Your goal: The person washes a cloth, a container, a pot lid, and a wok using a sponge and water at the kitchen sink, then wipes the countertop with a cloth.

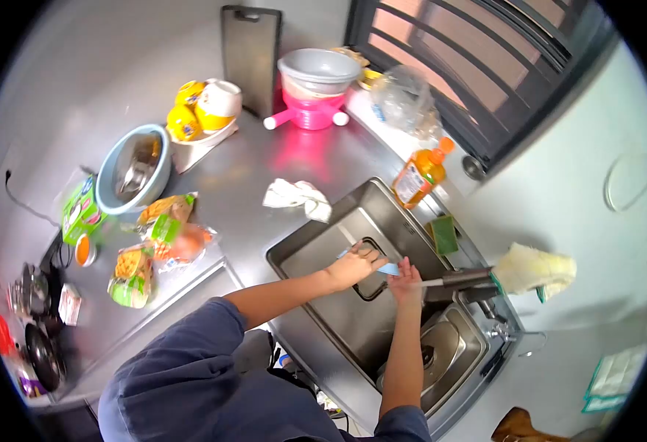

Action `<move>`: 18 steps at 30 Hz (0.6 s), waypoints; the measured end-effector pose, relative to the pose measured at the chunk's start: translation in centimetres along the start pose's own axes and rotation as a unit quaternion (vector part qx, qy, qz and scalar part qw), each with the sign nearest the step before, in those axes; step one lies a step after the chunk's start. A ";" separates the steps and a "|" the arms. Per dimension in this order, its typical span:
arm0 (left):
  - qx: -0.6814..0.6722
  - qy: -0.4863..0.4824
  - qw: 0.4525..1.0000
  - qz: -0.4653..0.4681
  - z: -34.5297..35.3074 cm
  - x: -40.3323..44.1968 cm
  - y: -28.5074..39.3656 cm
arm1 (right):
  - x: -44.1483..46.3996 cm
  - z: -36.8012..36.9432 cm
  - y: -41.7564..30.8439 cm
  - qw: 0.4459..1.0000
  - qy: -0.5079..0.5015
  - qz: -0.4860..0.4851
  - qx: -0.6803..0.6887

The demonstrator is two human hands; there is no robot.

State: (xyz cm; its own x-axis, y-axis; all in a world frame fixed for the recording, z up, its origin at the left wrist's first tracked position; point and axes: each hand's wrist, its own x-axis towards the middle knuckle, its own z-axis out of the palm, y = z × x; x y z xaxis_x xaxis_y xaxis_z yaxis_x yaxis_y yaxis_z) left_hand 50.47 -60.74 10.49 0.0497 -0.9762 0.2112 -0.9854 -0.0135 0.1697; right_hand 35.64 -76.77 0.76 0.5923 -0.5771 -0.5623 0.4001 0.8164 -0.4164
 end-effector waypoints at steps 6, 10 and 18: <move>-0.296 0.199 0.922 -0.151 -5.7 -1.1 -5.4 | 1.2 1.4 -1.2 0.986 0.023 -0.048 -0.160; -0.227 0.410 0.847 -0.251 -10.7 2.9 -16.1 | 0.8 -3.3 -1.6 0.877 0.122 -0.202 -0.418; -0.319 0.301 0.774 -0.457 -26.2 10.5 -36.1 | -18.6 -2.0 2.2 0.510 0.194 -0.401 -0.736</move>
State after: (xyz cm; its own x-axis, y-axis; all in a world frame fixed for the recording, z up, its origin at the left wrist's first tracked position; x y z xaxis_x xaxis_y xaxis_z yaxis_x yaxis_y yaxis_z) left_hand 90.83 -64.88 31.79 0.9344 -0.3417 0.1006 -0.2227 -0.3402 0.9136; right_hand 24.05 -64.27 8.88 0.3534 -0.9069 0.2295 -0.7228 -0.4205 -0.5485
